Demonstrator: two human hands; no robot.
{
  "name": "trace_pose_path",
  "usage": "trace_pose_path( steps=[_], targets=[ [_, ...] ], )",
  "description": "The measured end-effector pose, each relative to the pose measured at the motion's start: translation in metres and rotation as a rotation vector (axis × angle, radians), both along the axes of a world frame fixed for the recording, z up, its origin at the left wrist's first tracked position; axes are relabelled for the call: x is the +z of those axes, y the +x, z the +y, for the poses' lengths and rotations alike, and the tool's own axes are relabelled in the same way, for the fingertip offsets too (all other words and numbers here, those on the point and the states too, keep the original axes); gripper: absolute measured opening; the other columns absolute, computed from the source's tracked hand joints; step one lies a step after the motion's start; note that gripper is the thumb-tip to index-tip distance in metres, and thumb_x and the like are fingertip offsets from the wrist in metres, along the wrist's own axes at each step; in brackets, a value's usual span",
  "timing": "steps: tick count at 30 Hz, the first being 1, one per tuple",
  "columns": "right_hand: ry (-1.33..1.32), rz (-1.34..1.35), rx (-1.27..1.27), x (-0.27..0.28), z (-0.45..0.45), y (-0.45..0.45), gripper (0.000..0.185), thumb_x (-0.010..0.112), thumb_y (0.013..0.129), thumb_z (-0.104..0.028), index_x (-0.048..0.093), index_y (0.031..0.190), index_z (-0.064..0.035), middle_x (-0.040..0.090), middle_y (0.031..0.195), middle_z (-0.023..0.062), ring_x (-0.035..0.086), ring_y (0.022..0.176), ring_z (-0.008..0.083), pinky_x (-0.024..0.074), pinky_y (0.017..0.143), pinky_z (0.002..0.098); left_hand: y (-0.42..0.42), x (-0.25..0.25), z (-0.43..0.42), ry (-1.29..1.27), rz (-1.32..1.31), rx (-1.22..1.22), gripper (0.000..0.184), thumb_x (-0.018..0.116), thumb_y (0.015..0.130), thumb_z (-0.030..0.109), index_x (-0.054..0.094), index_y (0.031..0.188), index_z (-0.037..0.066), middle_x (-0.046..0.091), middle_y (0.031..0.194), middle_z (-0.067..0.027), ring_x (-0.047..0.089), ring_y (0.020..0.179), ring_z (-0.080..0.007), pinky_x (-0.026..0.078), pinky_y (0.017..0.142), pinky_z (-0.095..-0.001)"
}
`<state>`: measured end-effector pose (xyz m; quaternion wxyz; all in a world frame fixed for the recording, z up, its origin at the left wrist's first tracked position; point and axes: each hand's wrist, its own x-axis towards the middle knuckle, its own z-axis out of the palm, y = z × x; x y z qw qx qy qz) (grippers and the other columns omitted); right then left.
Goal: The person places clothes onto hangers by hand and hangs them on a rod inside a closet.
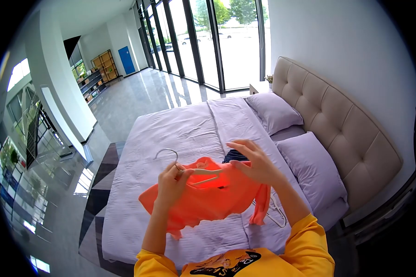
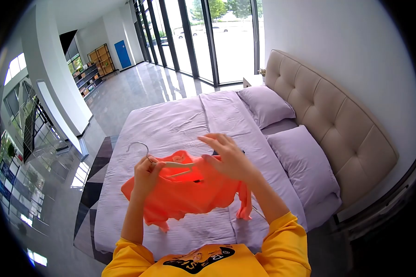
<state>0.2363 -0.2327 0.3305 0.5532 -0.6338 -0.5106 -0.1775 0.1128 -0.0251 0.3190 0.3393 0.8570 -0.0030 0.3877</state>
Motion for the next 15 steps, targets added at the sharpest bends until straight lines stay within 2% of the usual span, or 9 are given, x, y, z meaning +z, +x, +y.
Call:
trace_pose_path(
  steps=[2,3,5,6,8,9,11,12,15],
  targets=[
    [-0.387,0.012,-0.073,-0.007,-0.019,0.017,0.031,0.054,0.083,-0.032,0.058,0.094,-0.0031,0.059,0.075,0.0110,0.057,0.064,0.0242,0.0443,0.063,0.0337,0.000,0.004,0.003,-0.028,-0.021,-0.044,0.021,0.067,0.075,0.010,0.052,0.066,-0.003,0.045,0.060,-0.0039,0.038,0.046,-0.0097,0.032,0.042,-0.0247],
    [-0.387,0.013,-0.070,-0.006,-0.021,0.016,0.031,0.054,0.083,-0.032,0.058,0.094,-0.0031,0.059,0.075,0.0110,0.057,0.064,0.0242,0.0443,0.063,0.0337,0.000,0.005,0.003,-0.011,-0.014,-0.060,0.019,0.065,0.075,0.007,0.052,0.065,-0.002,0.044,0.061,-0.0023,0.036,0.047,-0.0077,0.030,0.043,-0.0237],
    [-0.764,0.315,-0.020,-0.001,-0.024,0.013,0.031,0.051,0.085,-0.032,0.058,0.083,-0.0018,0.056,0.066,0.0128,0.056,0.061,0.0251,0.0421,0.059,0.0342,0.000,0.007,0.004,0.009,-0.012,-0.075,0.016,0.064,0.075,0.004,0.052,0.065,-0.002,0.042,0.061,-0.0006,0.033,0.049,-0.0057,0.027,0.043,-0.0227],
    [-0.762,0.312,-0.019,-0.002,-0.024,0.012,0.031,0.051,0.085,-0.032,0.058,0.083,-0.0018,0.056,0.066,0.0128,0.056,0.061,0.0251,0.0421,0.059,0.0342,0.001,0.006,0.004,0.002,-0.007,-0.090,0.016,0.064,0.075,0.004,0.052,0.065,-0.002,0.042,0.061,-0.0006,0.034,0.049,-0.0057,0.027,0.043,-0.0227],
    [-0.633,0.220,0.035,-0.009,-0.024,0.009,0.034,0.047,0.086,-0.031,0.056,0.073,-0.0009,0.053,0.060,0.0147,0.055,0.060,0.0272,0.0401,0.056,0.0361,0.003,0.005,0.005,-0.005,-0.002,-0.104,0.016,0.064,0.075,0.004,0.052,0.066,-0.002,0.042,0.062,-0.0005,0.034,0.049,-0.0056,0.027,0.043,-0.0227],
    [-0.632,0.219,0.037,-0.013,-0.022,0.011,0.034,0.047,0.086,-0.031,0.056,0.073,-0.0009,0.053,0.060,0.0147,0.055,0.060,0.0272,0.0401,0.056,0.0361,0.003,0.005,0.006,-0.010,0.009,-0.108,0.018,0.065,0.075,0.006,0.051,0.065,-0.002,0.043,0.061,-0.0018,0.035,0.048,-0.0079,0.029,0.043,-0.0239],
    [-0.502,-0.017,-0.057,-0.020,-0.019,0.014,0.035,0.047,0.086,-0.031,0.054,0.069,-0.0015,0.054,0.061,0.0146,0.054,0.059,0.0300,0.0408,0.054,0.0372,0.003,0.005,0.006,-0.015,0.022,-0.111,0.021,0.066,0.074,0.008,0.051,0.065,-0.002,0.044,0.060,-0.0031,0.036,0.047,-0.0102,0.031,0.044,-0.0252],
    [-0.502,-0.016,-0.056,-0.020,-0.017,0.011,0.035,0.047,0.086,-0.031,0.054,0.069,-0.0015,0.054,0.061,0.0146,0.054,0.059,0.0300,0.0408,0.054,0.0372,0.004,0.005,0.005,-0.023,0.026,-0.132,0.021,0.066,0.074,0.008,0.050,0.065,-0.002,0.043,0.060,-0.0031,0.036,0.047,-0.0101,0.031,0.044,-0.0252],
    [-0.373,-0.140,-0.043,-0.011,-0.012,0.001,0.028,0.048,0.086,-0.023,0.051,0.068,-0.0015,0.050,0.059,0.0162,0.050,0.056,0.0336,0.0388,0.049,0.0367,0.006,0.007,0.001,-0.007,0.023,-0.166,0.021,0.065,0.075,0.007,0.050,0.065,-0.002,0.042,0.060,-0.0032,0.036,0.047,-0.0100,0.031,0.044,-0.0253]
  ],
)
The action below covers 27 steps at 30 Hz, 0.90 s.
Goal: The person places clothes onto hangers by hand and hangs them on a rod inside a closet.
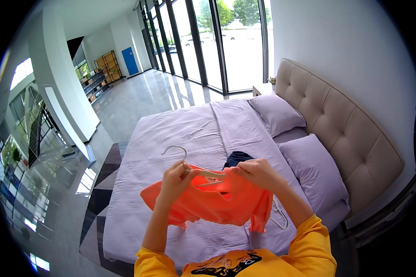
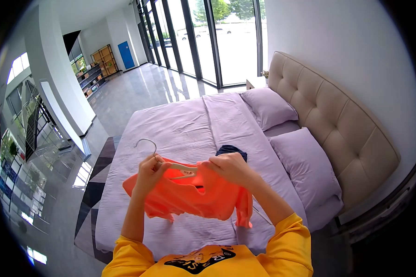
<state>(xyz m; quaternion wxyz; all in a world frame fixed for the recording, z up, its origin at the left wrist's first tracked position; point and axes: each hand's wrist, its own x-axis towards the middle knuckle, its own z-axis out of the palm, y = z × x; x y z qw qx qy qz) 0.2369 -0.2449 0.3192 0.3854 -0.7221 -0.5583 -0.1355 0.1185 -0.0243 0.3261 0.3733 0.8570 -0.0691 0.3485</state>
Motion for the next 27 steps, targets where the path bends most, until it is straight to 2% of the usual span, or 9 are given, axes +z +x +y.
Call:
trace_pose_path(
  steps=[5,9,11,14,17,19,21,22,27],
  targets=[
    [-0.201,0.035,-0.126,0.001,-0.001,-0.002,0.031,0.052,0.083,-0.034,0.054,0.072,-0.0047,0.055,0.059,0.0140,0.056,0.059,0.0323,0.0421,0.051,0.0380,0.002,0.003,-0.005,0.016,-0.002,-0.019,0.021,0.065,0.075,0.007,0.049,0.065,-0.002,0.039,0.059,-0.0036,0.035,0.048,-0.0097,0.030,0.044,-0.0256],
    [-0.225,0.112,-0.076,0.010,-0.017,-0.001,0.036,0.057,0.078,-0.040,0.055,0.071,-0.0049,0.055,0.058,0.0142,0.056,0.058,0.0320,0.0417,0.050,0.0368,-0.009,0.011,-0.001,-0.015,0.057,0.018,0.013,0.065,0.073,0.004,0.054,0.072,-0.001,0.049,0.068,-0.0054,0.047,0.059,-0.0128,0.039,0.054,-0.0259],
    [-0.186,0.175,-0.248,0.015,-0.022,0.006,0.040,0.061,0.074,-0.044,0.055,0.068,-0.0051,0.055,0.058,0.0137,0.055,0.056,0.0311,0.0410,0.050,0.0357,-0.015,0.015,0.008,-0.027,0.038,0.053,0.011,0.065,0.072,0.004,0.056,0.076,-0.001,0.053,0.073,-0.0061,0.052,0.065,-0.0140,0.042,0.059,-0.0262],
    [-0.098,0.206,-0.269,0.024,-0.031,0.007,0.038,0.065,0.071,-0.040,0.055,0.063,-0.0043,0.053,0.056,0.0121,0.054,0.052,0.0280,0.0404,0.049,0.0330,-0.024,0.021,0.025,0.001,0.014,0.044,0.022,0.065,0.069,0.002,0.059,0.090,0.002,0.057,0.091,-0.0081,0.054,0.085,-0.0177,0.042,0.077,-0.0270],
    [-0.036,0.201,-0.310,0.027,-0.036,0.013,0.033,0.068,0.069,-0.034,0.057,0.063,-0.0035,0.053,0.055,0.0108,0.054,0.051,0.0251,0.0403,0.049,0.0303,-0.025,0.023,0.023,-0.086,-0.083,0.110,0.024,0.064,0.073,0.009,0.060,0.096,0.003,0.058,0.098,-0.0082,0.056,0.084,-0.0195,0.044,0.075,-0.0296],
    [-0.003,0.170,-0.311,0.034,-0.042,0.014,0.022,0.070,0.068,-0.021,0.060,0.070,-0.0006,0.053,0.054,0.0105,0.049,0.047,0.0110,0.0408,0.048,0.0243,-0.034,0.010,0.054,0.062,0.044,0.178,0.022,0.061,0.076,0.010,0.060,0.097,0.002,0.059,0.097,-0.0082,0.056,0.083,-0.0165,0.044,0.073,-0.0281],
    [0.016,0.190,-0.326,0.037,-0.047,0.016,0.023,0.069,0.068,-0.024,0.061,0.070,-0.0018,0.054,0.056,0.0111,0.052,0.049,0.0174,0.0420,0.050,0.0267,-0.039,0.007,0.067,-0.038,0.386,0.142,0.018,0.058,0.080,0.010,0.060,0.095,0.000,0.060,0.088,-0.0081,0.055,0.079,-0.0135,0.043,0.071,-0.0257],
    [0.024,0.215,-0.341,0.037,-0.049,0.017,0.025,0.069,0.068,-0.026,0.061,0.070,-0.0030,0.055,0.058,0.0116,0.056,0.052,0.0238,0.0432,0.051,0.0291,-0.038,0.000,0.069,-0.065,0.276,0.079,0.014,0.055,0.082,0.008,0.060,0.092,-0.001,0.060,0.080,-0.0073,0.054,0.075,-0.0102,0.043,0.068,-0.0234],
    [0.006,0.195,-0.350,0.037,-0.047,0.019,0.023,0.069,0.068,-0.025,0.063,0.072,-0.0034,0.056,0.059,0.0120,0.056,0.052,0.0235,0.0437,0.051,0.0288,-0.029,-0.018,0.065,-0.263,0.083,0.090,0.012,0.053,0.083,0.005,0.059,0.091,-0.002,0.060,0.080,-0.0044,0.054,0.075,-0.0080,0.043,0.067,-0.0219]
  ],
)
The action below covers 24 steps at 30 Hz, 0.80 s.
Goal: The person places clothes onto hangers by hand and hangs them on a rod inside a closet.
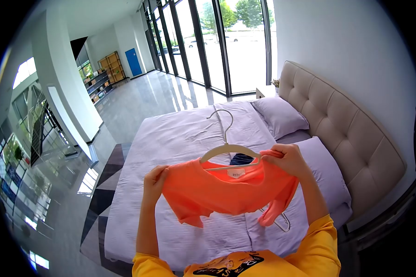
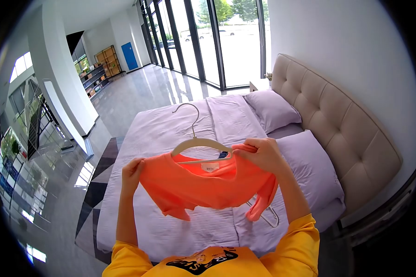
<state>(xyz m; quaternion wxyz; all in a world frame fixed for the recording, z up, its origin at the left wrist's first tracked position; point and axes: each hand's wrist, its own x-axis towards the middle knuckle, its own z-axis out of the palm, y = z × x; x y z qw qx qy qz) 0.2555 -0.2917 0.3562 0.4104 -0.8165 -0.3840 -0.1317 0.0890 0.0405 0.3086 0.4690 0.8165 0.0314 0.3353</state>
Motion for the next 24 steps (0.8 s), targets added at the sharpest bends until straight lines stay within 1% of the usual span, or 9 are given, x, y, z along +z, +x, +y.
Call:
trace_pose_path(
  steps=[2,4,8,11,18,20,21,22,24],
  targets=[
    [0.025,-0.008,-0.001,-0.001,-0.002,0.001,0.023,0.069,0.068,-0.025,0.063,0.072,-0.0034,0.056,0.059,0.0122,0.056,0.052,0.0234,0.0436,0.051,0.0287,0.003,0.000,-0.005,0.004,-0.031,0.036,0.012,0.052,0.084,0.004,0.059,0.091,-0.003,0.061,0.081,-0.0036,0.053,0.075,-0.0072,0.043,0.067,-0.0214],
    [0.071,-0.059,-0.001,-0.005,-0.003,0.003,0.019,0.069,0.068,-0.017,0.061,0.071,-0.0001,0.053,0.053,0.0102,0.048,0.047,0.0117,0.0410,0.048,0.0242,0.003,-0.001,-0.008,-0.146,-0.066,0.041,0.012,0.050,0.085,0.005,0.059,0.090,-0.002,0.060,0.081,-0.0030,0.054,0.076,-0.0071,0.043,0.068,-0.0214],
    [0.090,-0.064,0.020,-0.005,-0.004,0.004,0.018,0.068,0.069,-0.015,0.061,0.071,0.0009,0.052,0.053,0.0089,0.046,0.047,0.0099,0.0400,0.048,0.0233,0.003,0.001,-0.002,-0.123,-0.073,0.023,0.012,0.047,0.088,0.007,0.057,0.090,0.000,0.060,0.086,-0.0037,0.054,0.078,-0.0073,0.043,0.070,-0.0207],
    [0.169,0.020,0.021,-0.002,-0.006,0.002,0.017,0.069,0.068,-0.013,0.060,0.070,0.0016,0.049,0.052,0.0070,0.043,0.048,0.0081,0.0378,0.047,0.0227,0.003,0.012,-0.006,-0.263,-0.264,0.027,0.011,0.043,0.091,0.011,0.050,0.088,0.003,0.057,0.091,-0.0035,0.050,0.080,-0.0084,0.040,0.072,-0.0207],
    [0.142,-0.116,0.040,0.001,0.000,0.000,0.020,0.070,0.067,-0.016,0.060,0.070,0.0014,0.048,0.052,0.0076,0.043,0.048,0.0103,0.0367,0.047,0.0235,-0.004,0.018,0.003,-0.196,-0.172,0.095,0.010,0.051,0.087,0.012,0.053,0.082,0.003,0.058,0.082,-0.0049,0.052,0.079,-0.0128,0.040,0.070,-0.0239],
    [0.107,-0.155,0.041,0.004,0.004,-0.005,0.022,0.070,0.067,-0.018,0.060,0.070,0.0012,0.049,0.052,0.0084,0.045,0.048,0.0122,0.0378,0.048,0.0241,-0.001,0.036,-0.015,0.816,-0.176,0.222,0.009,0.060,0.077,0.010,0.055,0.077,0.003,0.056,0.074,-0.0076,0.052,0.071,-0.0202,0.040,0.064,-0.0282],
    [0.082,-0.161,0.022,0.006,0.010,-0.005,0.023,0.069,0.068,-0.023,0.062,0.072,-0.0014,0.052,0.056,0.0102,0.050,0.051,0.0194,0.0408,0.051,0.0271,0.002,0.037,-0.020,0.772,-0.247,0.226,0.012,0.065,0.069,0.009,0.055,0.073,0.003,0.052,0.068,-0.0101,0.049,0.062,-0.0266,0.039,0.057,-0.0323],
    [0.044,-0.159,-0.005,0.006,0.009,-0.006,0.026,0.067,0.069,-0.029,0.063,0.075,-0.0040,0.056,0.059,0.0121,0.055,0.054,0.0266,0.0439,0.053,0.0300,0.003,0.031,-0.022,0.761,-0.240,0.217,0.012,0.065,0.069,0.009,0.055,0.073,0.003,0.052,0.068,-0.0101,0.049,0.062,-0.0266,0.039,0.057,-0.0323],
    [0.004,-0.036,0.043,0.008,0.003,0.002,0.028,0.065,0.073,-0.031,0.062,0.082,-0.0047,0.058,0.064,0.0116,0.055,0.056,0.0213,0.0434,0.055,0.0283,0.009,0.024,-0.018,0.576,-0.082,0.218,0.013,0.064,0.070,0.009,0.052,0.071,0.003,0.051,0.066,-0.0101,0.048,0.058,-0.0274,0.038,0.053,-0.0339]
  ],
)
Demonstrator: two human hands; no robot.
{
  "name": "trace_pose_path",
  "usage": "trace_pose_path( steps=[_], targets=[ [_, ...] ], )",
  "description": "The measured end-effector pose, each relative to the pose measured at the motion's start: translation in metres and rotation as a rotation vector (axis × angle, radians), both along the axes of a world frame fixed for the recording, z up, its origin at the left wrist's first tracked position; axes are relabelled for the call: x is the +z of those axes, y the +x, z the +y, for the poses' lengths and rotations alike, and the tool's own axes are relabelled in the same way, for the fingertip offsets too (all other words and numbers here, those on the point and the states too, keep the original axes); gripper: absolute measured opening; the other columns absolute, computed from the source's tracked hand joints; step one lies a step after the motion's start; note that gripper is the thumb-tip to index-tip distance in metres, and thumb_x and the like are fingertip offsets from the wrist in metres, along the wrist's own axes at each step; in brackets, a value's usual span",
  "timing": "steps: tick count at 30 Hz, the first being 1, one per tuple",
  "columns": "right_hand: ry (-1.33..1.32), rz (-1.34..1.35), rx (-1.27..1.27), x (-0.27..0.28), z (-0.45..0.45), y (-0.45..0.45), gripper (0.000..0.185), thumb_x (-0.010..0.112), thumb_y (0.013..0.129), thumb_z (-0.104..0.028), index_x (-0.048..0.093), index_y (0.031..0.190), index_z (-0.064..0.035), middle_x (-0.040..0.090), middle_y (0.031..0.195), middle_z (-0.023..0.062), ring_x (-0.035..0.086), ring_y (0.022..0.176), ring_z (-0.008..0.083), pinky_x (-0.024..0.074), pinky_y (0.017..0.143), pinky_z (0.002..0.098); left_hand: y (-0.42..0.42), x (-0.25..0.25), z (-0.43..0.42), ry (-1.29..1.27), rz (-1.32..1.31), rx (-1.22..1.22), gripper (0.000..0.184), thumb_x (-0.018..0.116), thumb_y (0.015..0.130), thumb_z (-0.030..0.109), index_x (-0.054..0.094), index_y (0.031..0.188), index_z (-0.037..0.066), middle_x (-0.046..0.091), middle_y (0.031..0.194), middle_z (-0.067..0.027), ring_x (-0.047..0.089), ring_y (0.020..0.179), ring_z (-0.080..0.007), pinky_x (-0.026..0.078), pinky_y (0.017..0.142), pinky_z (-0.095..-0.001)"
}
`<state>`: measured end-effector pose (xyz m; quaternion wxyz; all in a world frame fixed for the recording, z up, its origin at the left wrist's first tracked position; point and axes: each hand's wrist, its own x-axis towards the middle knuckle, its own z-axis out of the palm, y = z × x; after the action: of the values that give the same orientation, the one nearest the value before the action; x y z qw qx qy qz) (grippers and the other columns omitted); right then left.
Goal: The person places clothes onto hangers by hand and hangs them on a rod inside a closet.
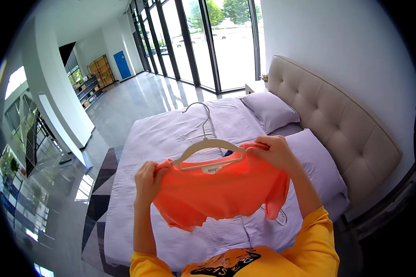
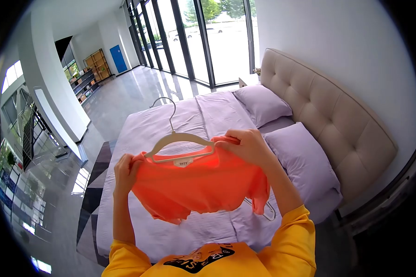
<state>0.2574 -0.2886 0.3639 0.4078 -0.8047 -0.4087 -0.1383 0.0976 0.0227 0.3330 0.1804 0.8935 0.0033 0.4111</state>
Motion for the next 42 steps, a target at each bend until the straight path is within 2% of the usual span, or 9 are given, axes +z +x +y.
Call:
trace_pose_path(
  steps=[2,8,9,15,19,21,32,38,42],
  targets=[
    [-0.033,0.238,0.121,-0.001,-0.011,0.010,0.031,0.058,0.082,-0.028,0.058,0.093,0.0007,0.058,0.073,0.0049,0.050,0.067,0.0089,0.0416,0.061,0.0228,-0.001,0.001,0.006,0.012,-0.075,0.014,0.013,0.063,0.071,0.009,0.051,0.070,0.003,0.050,0.065,-0.0109,0.048,0.057,-0.0286,0.038,0.051,-0.0353],
    [0.230,0.711,0.171,-0.044,-0.026,0.034,0.032,0.053,0.086,-0.032,0.055,0.096,-0.0015,0.053,0.078,0.0015,0.049,0.074,0.0088,0.0406,0.067,0.0230,-0.003,-0.003,0.024,-0.045,-0.108,0.071,0.011,0.060,0.073,0.007,0.050,0.071,0.003,0.048,0.065,-0.0107,0.048,0.058,-0.0274,0.037,0.052,-0.0343],
    [0.195,0.310,0.157,-0.054,-0.024,0.032,0.027,0.051,0.087,-0.025,0.052,0.101,-0.0020,0.053,0.083,0.0060,0.050,0.077,0.0128,0.0412,0.069,0.0253,-0.002,-0.003,0.025,-0.042,-0.111,0.072,0.011,0.060,0.073,0.007,0.050,0.071,0.003,0.048,0.065,-0.0107,0.048,0.058,-0.0274,0.037,0.052,-0.0343],
    [0.442,-0.313,-0.080,-0.055,-0.003,0.019,0.018,0.052,0.085,-0.015,0.053,0.097,-0.0022,0.054,0.084,0.0117,0.052,0.076,0.0195,0.0416,0.073,0.0282,-0.004,-0.004,0.031,-0.106,-0.101,0.118,0.010,0.058,0.073,0.006,0.049,0.071,0.003,0.047,0.064,-0.0095,0.046,0.056,-0.0243,0.036,0.052,-0.0327],
    [0.474,0.096,-0.129,-0.039,-0.011,0.020,0.015,0.051,0.085,-0.015,0.055,0.089,-0.0019,0.056,0.075,0.0049,0.051,0.070,0.0130,0.0405,0.069,0.0241,-0.008,-0.001,0.032,-0.057,-0.131,0.082,0.009,0.057,0.074,0.004,0.048,0.072,0.003,0.045,0.066,-0.0087,0.044,0.058,-0.0229,0.036,0.053,-0.0318],
    [0.641,0.666,0.161,-0.028,-0.015,0.028,0.017,0.049,0.085,-0.017,0.058,0.084,-0.0018,0.054,0.069,-0.0027,0.048,0.067,0.0058,0.0374,0.064,0.0193,-0.010,0.002,0.029,-0.042,-0.155,0.071,0.009,0.056,0.074,0.004,0.047,0.073,0.003,0.044,0.067,-0.0085,0.044,0.059,-0.0227,0.036,0.053,-0.0316],
    [0.454,0.370,0.137,-0.030,-0.018,0.037,0.017,0.048,0.085,-0.012,0.059,0.089,-0.0002,0.055,0.081,-0.0013,0.047,0.076,0.0052,0.0374,0.069,0.0197,-0.005,-0.002,0.026,-0.105,-0.208,0.089,0.011,0.057,0.074,0.003,0.047,0.075,0.003,0.044,0.069,-0.0087,0.045,0.062,-0.0237,0.037,0.056,-0.0315],
    [0.634,0.536,0.517,-0.014,-0.035,0.041,0.017,0.054,0.084,-0.013,0.062,0.086,0.0016,0.059,0.100,0.0079,0.052,0.088,0.0107,0.0388,0.081,0.0232,-0.005,-0.003,0.028,-0.124,-0.219,0.081,0.012,0.058,0.074,0.003,0.046,0.075,0.003,0.044,0.069,-0.0088,0.045,0.062,-0.0238,0.038,0.057,-0.0315],
    [0.304,0.565,0.358,-0.012,-0.036,0.030,0.017,0.056,0.083,-0.013,0.060,0.090,0.0020,0.059,0.092,0.0016,0.052,0.081,0.0067,0.0416,0.073,0.0209,-0.007,0.000,0.028,-0.147,-0.250,0.082,0.012,0.058,0.073,0.003,0.046,0.075,0.003,0.046,0.070,-0.0087,0.046,0.062,-0.0241,0.038,0.057,-0.0316]
  ],
)
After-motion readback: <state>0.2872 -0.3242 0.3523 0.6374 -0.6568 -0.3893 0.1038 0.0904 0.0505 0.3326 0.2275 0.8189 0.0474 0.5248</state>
